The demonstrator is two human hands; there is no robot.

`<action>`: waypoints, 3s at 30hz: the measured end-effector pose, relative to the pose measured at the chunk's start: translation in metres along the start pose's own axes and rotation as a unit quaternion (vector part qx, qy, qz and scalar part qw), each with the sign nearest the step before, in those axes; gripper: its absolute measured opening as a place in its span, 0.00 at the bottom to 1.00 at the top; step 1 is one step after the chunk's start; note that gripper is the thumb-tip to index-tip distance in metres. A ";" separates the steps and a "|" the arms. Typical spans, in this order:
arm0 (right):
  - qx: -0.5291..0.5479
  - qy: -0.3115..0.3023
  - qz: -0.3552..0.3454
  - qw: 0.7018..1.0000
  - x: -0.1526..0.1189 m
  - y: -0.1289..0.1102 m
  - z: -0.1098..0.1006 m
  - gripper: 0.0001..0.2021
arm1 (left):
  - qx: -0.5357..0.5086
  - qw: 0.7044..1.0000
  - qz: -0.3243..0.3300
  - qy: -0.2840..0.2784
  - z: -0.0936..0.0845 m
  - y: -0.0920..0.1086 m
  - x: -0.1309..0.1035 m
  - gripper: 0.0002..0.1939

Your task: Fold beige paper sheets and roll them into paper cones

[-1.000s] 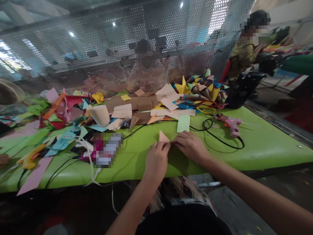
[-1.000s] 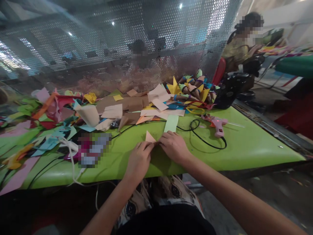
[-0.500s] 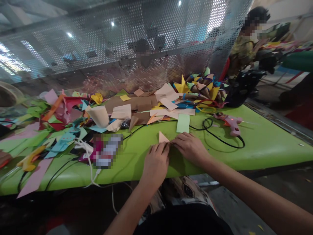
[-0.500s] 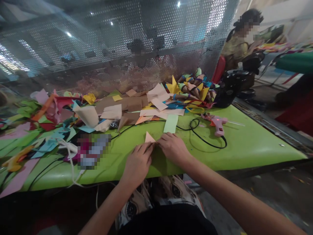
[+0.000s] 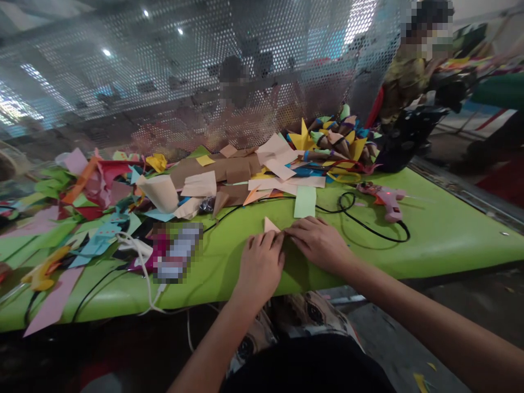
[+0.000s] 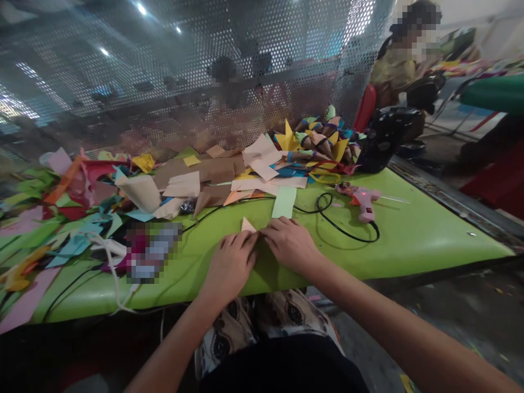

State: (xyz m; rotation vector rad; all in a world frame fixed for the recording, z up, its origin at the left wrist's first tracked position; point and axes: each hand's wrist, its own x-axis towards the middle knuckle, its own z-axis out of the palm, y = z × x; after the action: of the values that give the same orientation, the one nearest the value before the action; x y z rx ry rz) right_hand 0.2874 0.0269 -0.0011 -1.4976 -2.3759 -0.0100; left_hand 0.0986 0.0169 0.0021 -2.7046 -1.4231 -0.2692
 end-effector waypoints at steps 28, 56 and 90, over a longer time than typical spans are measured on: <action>-0.058 -0.006 -0.014 0.998 0.006 0.010 0.006 0.19 | 0.023 1.000 -0.003 0.020 0.014 -0.012 0.023 0.22; -0.048 0.001 -0.044 0.998 0.006 0.001 0.008 0.20 | 0.003 1.000 -0.012 -0.009 -0.008 -0.043 0.000 0.24; -0.052 -0.012 -0.030 0.998 0.027 -0.002 0.004 0.24 | -0.071 0.995 0.015 -0.070 -0.007 -0.067 0.033 0.25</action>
State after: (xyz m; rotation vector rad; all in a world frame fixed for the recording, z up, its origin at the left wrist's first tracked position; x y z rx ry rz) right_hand 0.2744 0.0506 0.0025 -1.4795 -2.4719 -0.1322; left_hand 0.0605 0.0805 0.0145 -2.9101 -1.4481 -0.1901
